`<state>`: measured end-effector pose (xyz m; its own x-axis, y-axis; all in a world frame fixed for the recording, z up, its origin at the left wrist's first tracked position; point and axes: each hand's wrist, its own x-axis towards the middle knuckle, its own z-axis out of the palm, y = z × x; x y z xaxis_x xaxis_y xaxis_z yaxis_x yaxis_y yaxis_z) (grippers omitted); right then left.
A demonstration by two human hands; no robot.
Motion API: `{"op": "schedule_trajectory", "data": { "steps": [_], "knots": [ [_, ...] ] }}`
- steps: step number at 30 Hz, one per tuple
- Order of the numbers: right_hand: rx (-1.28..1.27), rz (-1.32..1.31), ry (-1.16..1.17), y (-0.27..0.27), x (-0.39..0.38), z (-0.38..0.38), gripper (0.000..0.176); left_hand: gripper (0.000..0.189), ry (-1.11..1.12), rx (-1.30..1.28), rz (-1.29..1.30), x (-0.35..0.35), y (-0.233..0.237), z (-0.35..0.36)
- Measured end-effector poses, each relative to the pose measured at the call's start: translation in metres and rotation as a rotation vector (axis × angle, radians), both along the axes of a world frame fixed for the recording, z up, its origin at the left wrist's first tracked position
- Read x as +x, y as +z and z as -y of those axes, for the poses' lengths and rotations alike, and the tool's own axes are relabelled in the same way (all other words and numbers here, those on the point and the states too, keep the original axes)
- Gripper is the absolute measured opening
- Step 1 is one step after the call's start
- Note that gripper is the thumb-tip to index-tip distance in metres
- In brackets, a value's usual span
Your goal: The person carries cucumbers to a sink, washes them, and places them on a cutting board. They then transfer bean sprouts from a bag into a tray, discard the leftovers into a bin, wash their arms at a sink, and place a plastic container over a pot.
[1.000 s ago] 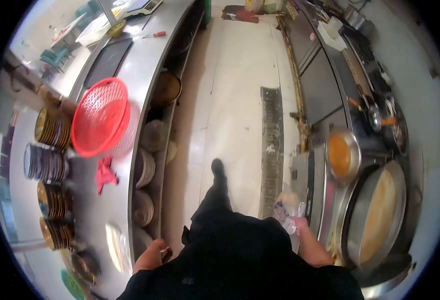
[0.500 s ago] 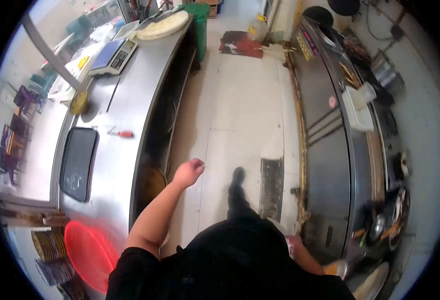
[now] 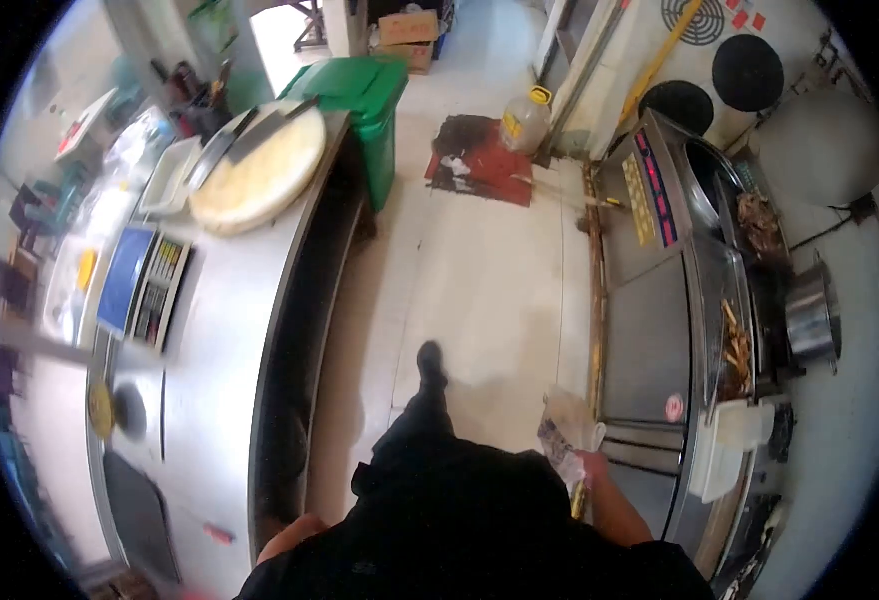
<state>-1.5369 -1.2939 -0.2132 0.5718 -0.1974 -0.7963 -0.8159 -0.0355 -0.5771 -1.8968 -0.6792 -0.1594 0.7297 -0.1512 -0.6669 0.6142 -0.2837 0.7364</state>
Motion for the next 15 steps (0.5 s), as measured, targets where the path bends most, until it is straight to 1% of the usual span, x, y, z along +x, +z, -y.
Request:
{"op": "schedule_trajectory", "data": {
  "steps": [1,2,4,5,6,7,8,9,10,11,12,13,14,15],
  "knots": [
    [-0.297,-0.061,0.031,0.014,0.051,-0.027,0.032,0.027,-0.008,-0.008,0.074,0.062,-0.003,-0.018],
    [-0.242,0.003,0.043,-0.014,0.080,-0.021,0.032,0.027,-0.026,0.024,0.164,0.131,-0.010,-0.036],
    [-0.121,0.126,0.065,-0.082,0.136,0.002,0.033,0.026,0.023,0.297,-0.149,0.271,-0.102,-0.083],
    [-0.540,0.220,0.603,-0.121,0.157,0.020,0.036,0.025,0.045,0.410,-0.314,0.342,-0.140,-0.106],
    [-0.535,0.206,0.608,-0.114,0.188,0.008,0.036,0.028,-0.204,0.579,-0.199,0.454,-0.092,-0.114],
    [-0.543,0.318,0.746,-0.106,0.228,-0.016,0.025,0.032,-0.436,0.771,-0.072,0.575,-0.026,-0.119],
    [-0.548,0.432,0.879,-0.090,0.266,-0.041,0.039,0.034,-0.456,0.840,0.145,0.652,-0.058,-0.138],
    [-0.397,-0.272,0.473,0.013,0.337,-0.122,0.028,0.034,-0.343,0.782,0.324,0.734,-0.026,-0.149],
    [-0.184,-0.239,0.411,-0.034,0.365,-0.101,0.023,0.032,-0.094,0.711,0.369,0.813,0.054,-0.142],
    [0.038,-0.228,0.332,-0.089,0.392,-0.075,0.019,0.031,-0.002,0.649,0.404,0.884,0.087,-0.144],
    [0.252,-0.240,0.252,-0.140,0.421,-0.052,0.016,0.029,0.090,0.584,0.436,0.945,0.101,-0.151],
    [0.050,0.053,0.362,-0.140,0.445,-0.100,0.012,0.029,0.094,0.587,0.435,0.994,0.107,-0.158],
    [0.051,0.050,0.367,-0.147,0.488,-0.110,0.012,0.029,0.150,0.530,0.448,1.043,0.111,-0.167],
    [0.069,0.580,0.745,-0.157,0.526,-0.112,0.013,0.028,0.212,0.475,0.463,1.087,0.114,-0.178]
  ]
}}
